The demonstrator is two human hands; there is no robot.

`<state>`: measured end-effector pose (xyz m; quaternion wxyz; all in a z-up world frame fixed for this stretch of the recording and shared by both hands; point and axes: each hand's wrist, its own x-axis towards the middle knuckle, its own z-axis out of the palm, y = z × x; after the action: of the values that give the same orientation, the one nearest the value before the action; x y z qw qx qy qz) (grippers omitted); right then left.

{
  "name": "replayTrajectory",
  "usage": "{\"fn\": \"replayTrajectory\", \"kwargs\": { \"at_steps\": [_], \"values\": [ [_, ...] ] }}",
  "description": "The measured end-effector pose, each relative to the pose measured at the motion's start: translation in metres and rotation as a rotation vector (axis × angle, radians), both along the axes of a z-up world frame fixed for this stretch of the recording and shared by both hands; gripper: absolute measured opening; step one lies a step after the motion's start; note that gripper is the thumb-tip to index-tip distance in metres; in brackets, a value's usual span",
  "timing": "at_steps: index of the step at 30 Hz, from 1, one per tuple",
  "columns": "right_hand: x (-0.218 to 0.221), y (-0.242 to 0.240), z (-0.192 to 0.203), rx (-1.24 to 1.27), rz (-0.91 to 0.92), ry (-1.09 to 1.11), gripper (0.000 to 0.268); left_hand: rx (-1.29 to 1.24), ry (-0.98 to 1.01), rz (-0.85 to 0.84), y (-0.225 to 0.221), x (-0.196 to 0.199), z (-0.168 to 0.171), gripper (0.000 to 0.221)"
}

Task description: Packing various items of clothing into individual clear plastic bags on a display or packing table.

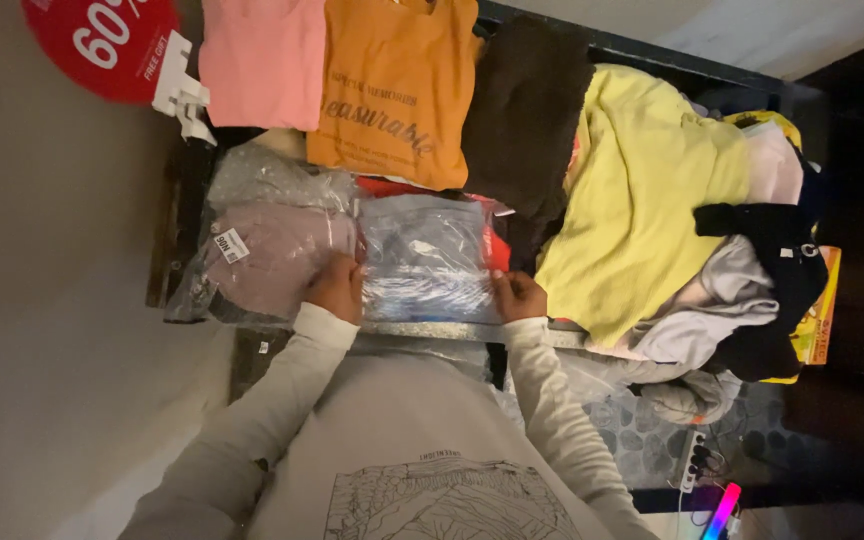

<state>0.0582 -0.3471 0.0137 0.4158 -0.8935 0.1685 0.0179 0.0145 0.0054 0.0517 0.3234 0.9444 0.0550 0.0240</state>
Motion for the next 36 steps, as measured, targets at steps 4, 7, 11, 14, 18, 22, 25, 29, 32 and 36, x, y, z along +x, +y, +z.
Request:
{"fn": "replayTrajectory", "kwargs": {
  "at_steps": [4,7,11,14,18,22,25,29,32,36],
  "values": [
    [0.0,0.016,0.004,-0.148,-0.025,0.051,0.036,-0.085,-0.006,-0.049,0.0,0.01,0.034,0.023],
    [0.003,0.015,-0.015,-0.239,0.01,0.154,0.044,-0.092,-0.28,-0.109,-0.017,0.011,0.028,0.039],
    [0.005,0.027,-0.018,-0.349,-0.011,0.176,0.043,0.085,-0.529,-0.36,-0.052,0.004,-0.022,0.043],
    [0.002,0.038,-0.004,-0.507,0.079,-0.028,0.048,0.216,-0.572,-0.442,-0.059,0.008,-0.06,0.053],
    [0.002,0.037,0.002,-0.751,0.137,-0.339,0.049,0.327,-0.512,-0.369,-0.059,0.023,-0.085,0.057],
    [0.003,0.044,0.014,-0.786,0.065,-0.452,0.05,0.346,-0.279,-0.392,-0.062,0.022,-0.082,0.063],
    [0.01,0.057,0.027,-0.643,0.244,-0.815,0.039,0.33,-0.209,-0.386,-0.065,0.022,-0.072,0.063],
    [0.014,0.092,0.048,-0.451,0.578,-0.878,0.041,0.323,-0.28,-0.395,-0.064,0.028,-0.037,0.063],
    [0.022,0.092,0.023,-0.474,0.676,-0.716,0.05,0.318,-0.277,-0.375,-0.065,0.037,-0.021,0.072],
    [0.033,0.093,0.015,-0.599,0.648,-0.434,0.066,0.289,-0.222,-0.28,-0.064,0.054,-0.035,0.072]
  ]
}}
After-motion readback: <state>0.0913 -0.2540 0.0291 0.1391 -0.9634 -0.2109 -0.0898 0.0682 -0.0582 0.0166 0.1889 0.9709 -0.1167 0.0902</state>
